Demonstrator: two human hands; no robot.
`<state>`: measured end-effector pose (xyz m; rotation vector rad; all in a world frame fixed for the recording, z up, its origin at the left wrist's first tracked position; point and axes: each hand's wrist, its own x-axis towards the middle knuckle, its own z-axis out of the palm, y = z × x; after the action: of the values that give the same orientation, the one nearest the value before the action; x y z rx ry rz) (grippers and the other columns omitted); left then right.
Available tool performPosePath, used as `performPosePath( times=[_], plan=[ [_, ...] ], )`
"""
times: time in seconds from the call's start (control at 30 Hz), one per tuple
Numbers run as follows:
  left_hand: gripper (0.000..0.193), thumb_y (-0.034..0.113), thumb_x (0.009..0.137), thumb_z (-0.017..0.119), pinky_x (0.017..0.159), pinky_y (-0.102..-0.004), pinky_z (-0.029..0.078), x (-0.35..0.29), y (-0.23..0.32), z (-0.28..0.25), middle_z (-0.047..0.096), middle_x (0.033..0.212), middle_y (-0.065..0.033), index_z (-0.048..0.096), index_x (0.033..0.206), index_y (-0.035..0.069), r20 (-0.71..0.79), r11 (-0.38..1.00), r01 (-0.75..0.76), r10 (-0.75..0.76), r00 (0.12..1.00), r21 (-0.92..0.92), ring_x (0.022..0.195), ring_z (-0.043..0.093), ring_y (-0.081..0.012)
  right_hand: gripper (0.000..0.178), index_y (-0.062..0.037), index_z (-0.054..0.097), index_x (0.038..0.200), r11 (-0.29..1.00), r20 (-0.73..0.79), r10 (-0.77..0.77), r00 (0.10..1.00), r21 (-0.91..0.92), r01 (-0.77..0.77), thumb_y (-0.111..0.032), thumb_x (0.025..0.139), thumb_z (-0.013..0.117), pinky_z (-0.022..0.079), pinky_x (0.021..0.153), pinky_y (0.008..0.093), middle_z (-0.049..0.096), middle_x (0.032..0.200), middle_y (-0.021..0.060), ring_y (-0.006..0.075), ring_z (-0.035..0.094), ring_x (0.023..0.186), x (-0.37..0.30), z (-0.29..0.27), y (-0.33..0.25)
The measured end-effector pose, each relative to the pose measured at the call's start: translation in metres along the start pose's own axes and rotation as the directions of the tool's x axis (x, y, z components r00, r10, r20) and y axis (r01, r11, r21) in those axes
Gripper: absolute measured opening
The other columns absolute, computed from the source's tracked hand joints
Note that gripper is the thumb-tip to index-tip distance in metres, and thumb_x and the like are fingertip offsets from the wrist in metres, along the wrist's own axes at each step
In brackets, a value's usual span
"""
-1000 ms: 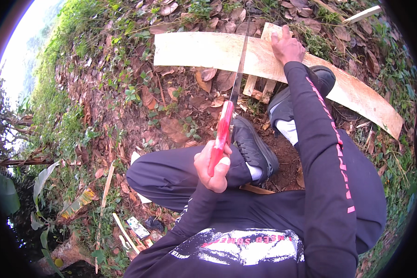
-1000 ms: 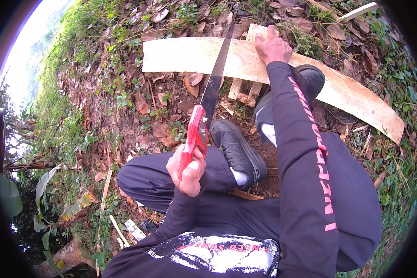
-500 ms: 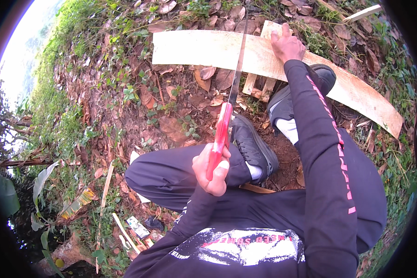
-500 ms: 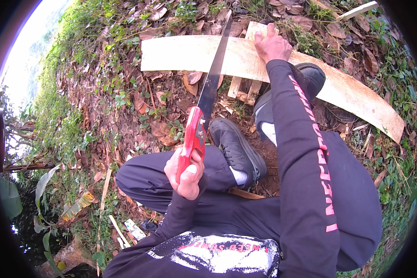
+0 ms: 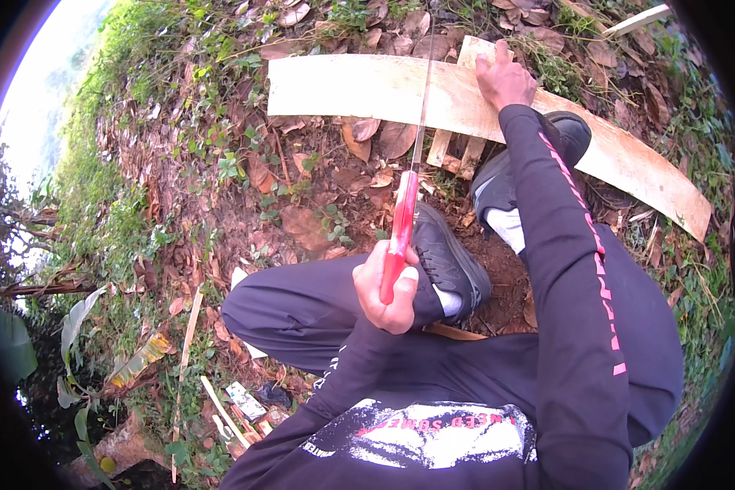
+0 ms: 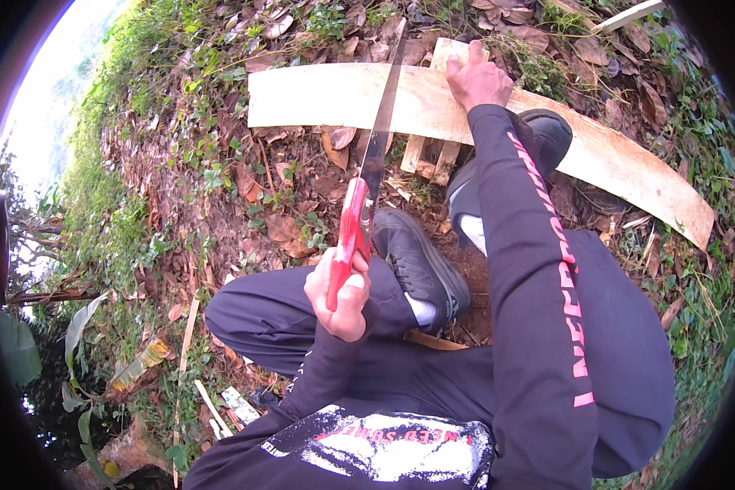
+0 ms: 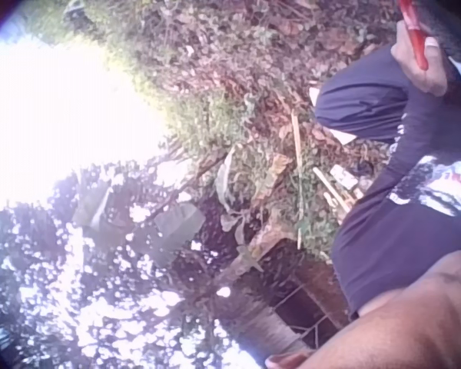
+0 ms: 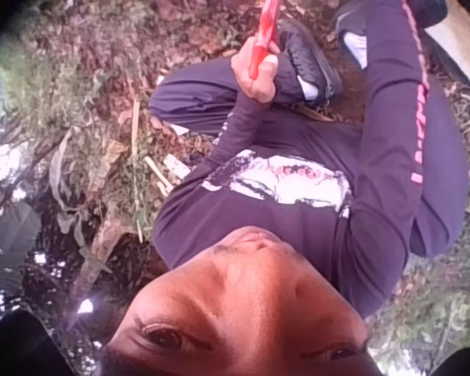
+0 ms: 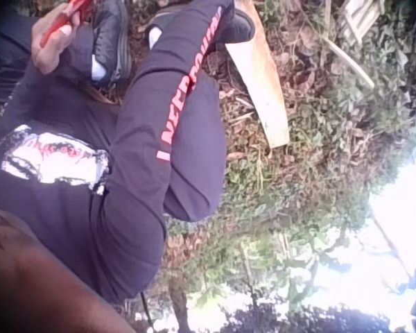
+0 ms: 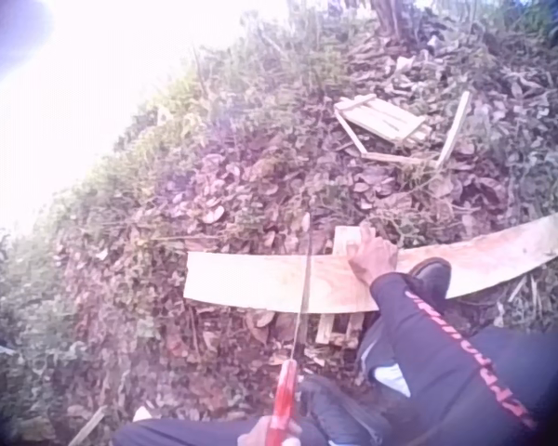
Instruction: The person sits on the ground and uses a red hand saw to cut a long wooden plank resting on a small wooden support. The person holds the plank with one hand and saws back and forth with the other, gradually cutting through the wood.
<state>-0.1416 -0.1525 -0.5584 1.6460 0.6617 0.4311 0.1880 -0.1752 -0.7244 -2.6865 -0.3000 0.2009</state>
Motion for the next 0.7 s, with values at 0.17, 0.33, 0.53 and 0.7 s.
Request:
performPosePath(
  times=[0.17,0.33,0.53,0.7],
  plan=[
    [0.013,0.008,0.079,0.053,0.049,-0.0261,0.04,0.007,-0.001,0.0,0.052,0.058,-0.0028,0.058,0.085,-0.002,0.032,0.996,-0.054,0.051,0.998,0.077,0.048,0.048,-0.0088,0.062,-0.0127,0.039,0.14,1.0,0.01,0.01,1.0,-0.02,-0.01,-0.049,0.09,0.037,0.048,0.083,0.0452,0.068,0.093,0.0248,0.0379,0.066,0.091,0.001,-0.012,0.003],
    [0.011,0.007,0.081,0.052,0.047,-0.0252,0.035,0.076,-0.022,0.024,0.049,0.058,-0.0016,0.058,0.084,-0.002,0.014,0.999,0.017,-0.017,1.0,-0.036,0.048,0.045,-0.0079,0.065,-0.012,0.037,0.143,1.0,-0.012,-0.007,1.0,-0.008,0.007,-0.05,0.09,0.035,0.049,0.083,0.0446,0.068,0.092,0.0247,0.0368,0.066,0.091,0.011,-0.014,0.0],
    [0.013,0.009,0.076,0.052,0.049,-0.0229,0.037,0.025,-0.014,0.015,0.049,0.057,-0.0002,0.057,0.081,-0.002,0.018,0.998,0.06,-0.06,0.998,-0.014,0.048,0.045,-0.0071,0.062,-0.0127,0.039,0.141,1.0,-0.004,0.004,1.0,-0.008,-0.004,-0.049,0.09,0.037,0.049,0.083,0.0446,0.068,0.092,0.0248,0.0375,0.066,0.092,0.004,-0.002,0.004],
    [0.019,0.013,0.079,0.052,0.043,-0.0192,0.024,0.009,-0.014,0.009,0.044,0.056,0.0016,0.052,0.086,-0.005,0.013,0.999,-0.017,0.017,1.0,-0.03,0.045,0.033,-0.002,0.062,-0.0137,0.039,0.14,1.0,-0.03,-0.004,1.0,-0.017,0.004,-0.05,0.09,0.037,0.049,0.083,0.0448,0.068,0.095,0.0244,0.038,0.066,0.091,0.004,0.005,0.007]
  ],
)
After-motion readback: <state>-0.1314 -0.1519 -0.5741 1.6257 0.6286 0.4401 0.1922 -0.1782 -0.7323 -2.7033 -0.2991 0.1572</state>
